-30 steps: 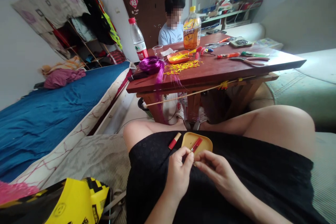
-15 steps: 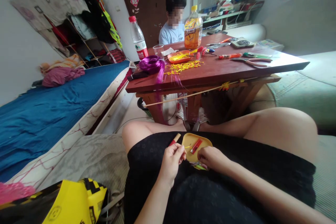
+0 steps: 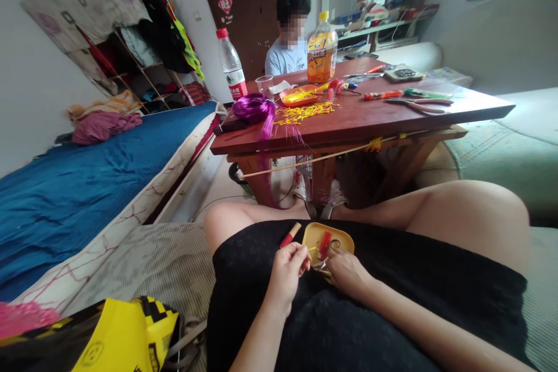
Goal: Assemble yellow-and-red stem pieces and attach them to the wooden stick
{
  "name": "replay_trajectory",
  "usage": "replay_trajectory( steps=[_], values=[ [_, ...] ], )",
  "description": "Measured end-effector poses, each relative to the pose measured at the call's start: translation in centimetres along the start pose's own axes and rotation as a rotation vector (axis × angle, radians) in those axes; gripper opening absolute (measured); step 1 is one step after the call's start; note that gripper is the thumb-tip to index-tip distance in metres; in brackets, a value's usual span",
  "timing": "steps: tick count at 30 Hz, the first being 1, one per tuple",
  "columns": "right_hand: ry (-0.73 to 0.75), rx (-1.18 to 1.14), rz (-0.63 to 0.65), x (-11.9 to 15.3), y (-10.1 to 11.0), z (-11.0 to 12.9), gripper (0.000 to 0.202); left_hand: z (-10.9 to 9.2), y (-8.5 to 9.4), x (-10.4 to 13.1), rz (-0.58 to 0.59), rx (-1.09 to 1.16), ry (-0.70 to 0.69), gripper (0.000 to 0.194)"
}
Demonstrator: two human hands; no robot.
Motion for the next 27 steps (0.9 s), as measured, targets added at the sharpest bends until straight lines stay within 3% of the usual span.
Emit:
replay_trajectory(
  steps=[3, 8, 11, 17, 21, 27],
  values=[
    [-0.044, -0.114, -0.039, 1.3, 1.2, -1.2, 0.014, 0.2, 0.3, 0.0, 0.000, 0.020, -0.005, 0.033],
    [-0.013, -0.450, -0.192, 4.7, 5.3, -2.8, 0.010, 0.4, 0.0, 0.2, 0.040, 0.066, -0.001, 0.030],
    [0.038, -0.706, -0.316, 5.3, 6.5, -1.4, 0.017, 0.1, -0.7, 0.8, 0.072, 0.078, -0.013, 0.029],
    [0.077, -1.081, -0.483, 4.0, 5.3, 1.8, 0.035, -0.5, -1.5, 1.9, 0.092, 0.035, -0.049, 0.028],
    [0.087, -1.067, -0.557, 4.1, 5.4, 1.9, 0.039, -0.4, -1.5, 1.9, 0.088, -0.013, -0.041, 0.028],
    [0.099, -0.782, -0.661, 5.2, 6.3, 2.3, 0.020, -0.2, -1.8, 1.8, 0.090, -0.105, -0.003, 0.025]
  ],
)
Point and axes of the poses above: each hand's wrist, its own x-axis away from the middle knuckle, its own y-axis out of the back of the hand, z = x × y, the point moved 4 cm from there along -x, towards the middle knuckle, and after that the axes turned 10 degrees about y, right-handed, at the moved point
